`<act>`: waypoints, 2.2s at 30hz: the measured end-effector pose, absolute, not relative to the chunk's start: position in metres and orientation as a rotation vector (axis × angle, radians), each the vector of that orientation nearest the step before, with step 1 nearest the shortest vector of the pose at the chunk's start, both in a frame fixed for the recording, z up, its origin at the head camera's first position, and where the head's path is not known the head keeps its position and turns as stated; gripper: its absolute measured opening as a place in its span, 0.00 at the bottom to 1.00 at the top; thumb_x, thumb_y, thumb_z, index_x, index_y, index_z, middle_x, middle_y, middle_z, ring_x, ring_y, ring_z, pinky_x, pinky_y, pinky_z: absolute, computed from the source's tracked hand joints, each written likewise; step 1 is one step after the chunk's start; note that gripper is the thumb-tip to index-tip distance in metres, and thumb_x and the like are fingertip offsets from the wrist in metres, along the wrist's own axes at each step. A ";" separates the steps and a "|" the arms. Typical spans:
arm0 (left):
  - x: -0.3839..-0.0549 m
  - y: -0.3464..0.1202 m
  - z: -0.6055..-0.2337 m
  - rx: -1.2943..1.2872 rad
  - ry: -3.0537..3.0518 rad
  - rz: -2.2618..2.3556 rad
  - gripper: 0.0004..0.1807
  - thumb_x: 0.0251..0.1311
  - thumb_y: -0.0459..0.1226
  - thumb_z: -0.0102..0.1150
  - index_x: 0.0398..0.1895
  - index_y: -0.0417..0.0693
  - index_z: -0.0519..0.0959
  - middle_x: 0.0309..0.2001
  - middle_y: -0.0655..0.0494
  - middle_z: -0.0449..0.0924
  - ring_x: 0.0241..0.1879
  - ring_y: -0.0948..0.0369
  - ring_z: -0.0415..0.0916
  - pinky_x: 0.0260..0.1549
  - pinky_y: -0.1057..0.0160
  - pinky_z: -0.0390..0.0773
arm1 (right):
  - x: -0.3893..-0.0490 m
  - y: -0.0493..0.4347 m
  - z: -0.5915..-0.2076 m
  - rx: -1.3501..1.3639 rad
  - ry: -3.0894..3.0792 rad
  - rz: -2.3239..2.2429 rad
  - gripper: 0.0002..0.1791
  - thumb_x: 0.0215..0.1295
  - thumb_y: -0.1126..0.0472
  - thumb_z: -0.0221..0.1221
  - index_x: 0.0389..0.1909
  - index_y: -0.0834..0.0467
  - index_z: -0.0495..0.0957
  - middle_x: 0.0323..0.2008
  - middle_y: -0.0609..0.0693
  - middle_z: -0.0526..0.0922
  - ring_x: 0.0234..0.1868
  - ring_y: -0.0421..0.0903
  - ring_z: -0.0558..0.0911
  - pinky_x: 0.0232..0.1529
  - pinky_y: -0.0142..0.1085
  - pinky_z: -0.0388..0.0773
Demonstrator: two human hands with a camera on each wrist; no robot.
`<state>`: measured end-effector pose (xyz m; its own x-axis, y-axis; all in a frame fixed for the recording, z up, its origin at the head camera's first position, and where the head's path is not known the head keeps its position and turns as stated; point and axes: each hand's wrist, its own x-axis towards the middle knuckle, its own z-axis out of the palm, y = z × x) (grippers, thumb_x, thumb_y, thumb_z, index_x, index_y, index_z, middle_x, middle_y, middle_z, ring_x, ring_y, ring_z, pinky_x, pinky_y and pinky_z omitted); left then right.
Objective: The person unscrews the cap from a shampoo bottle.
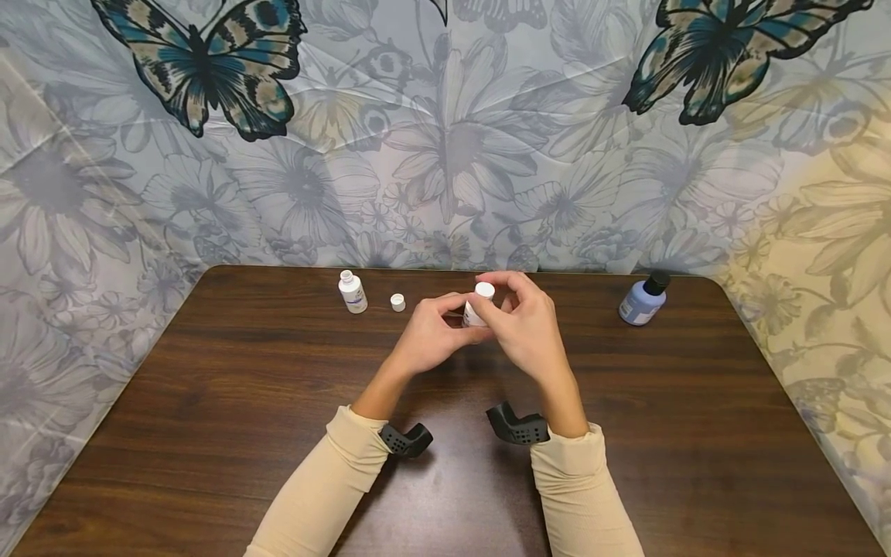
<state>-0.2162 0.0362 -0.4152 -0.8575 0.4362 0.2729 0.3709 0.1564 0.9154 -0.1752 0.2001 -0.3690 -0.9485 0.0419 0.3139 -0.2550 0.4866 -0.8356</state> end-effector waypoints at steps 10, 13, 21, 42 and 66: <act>-0.217 0.037 -0.417 0.814 2.331 1.847 0.22 0.53 0.36 0.77 0.53 0.47 0.86 0.48 0.50 0.89 0.40 0.66 0.85 0.47 0.54 0.87 | -0.176 0.201 -0.367 0.255 -2.488 1.423 0.22 0.69 0.57 0.66 0.63 0.53 0.80 0.37 0.50 0.79 0.21 0.37 0.69 0.21 0.30 0.67; -0.217 0.037 -0.418 0.808 2.334 1.849 0.22 0.53 0.38 0.78 0.53 0.47 0.86 0.47 0.50 0.89 0.40 0.67 0.85 0.46 0.56 0.87 | -0.175 0.200 -0.366 0.187 -2.513 1.454 0.26 0.67 0.52 0.68 0.64 0.54 0.77 0.44 0.53 0.82 0.19 0.36 0.69 0.20 0.30 0.68; -0.217 0.037 -0.418 0.808 2.331 1.836 0.23 0.54 0.40 0.78 0.54 0.50 0.86 0.46 0.52 0.89 0.39 0.68 0.85 0.45 0.57 0.86 | -0.174 0.199 -0.364 0.026 -2.490 1.427 0.21 0.63 0.48 0.70 0.49 0.57 0.79 0.31 0.46 0.77 0.21 0.37 0.69 0.21 0.31 0.68; -0.218 0.035 -0.417 0.804 2.333 1.834 0.23 0.54 0.39 0.77 0.54 0.49 0.85 0.47 0.50 0.88 0.40 0.65 0.86 0.42 0.69 0.85 | -0.175 0.196 -0.367 0.081 -2.482 1.453 0.24 0.65 0.49 0.69 0.56 0.55 0.78 0.40 0.46 0.77 0.21 0.37 0.70 0.22 0.29 0.69; -0.221 0.035 -0.421 0.804 2.352 1.839 0.24 0.52 0.37 0.78 0.55 0.46 0.85 0.48 0.49 0.88 0.41 0.64 0.85 0.42 0.72 0.84 | -0.176 0.196 -0.370 0.232 -2.486 1.388 0.20 0.68 0.59 0.65 0.61 0.53 0.81 0.38 0.49 0.72 0.22 0.38 0.70 0.22 0.30 0.68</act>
<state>-0.2209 0.0353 -0.4210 -0.8637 0.4247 0.2715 0.3660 0.1580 0.9171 -0.1763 0.1961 -0.3696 -0.9467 -0.0019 0.3221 -0.2751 0.5246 -0.8057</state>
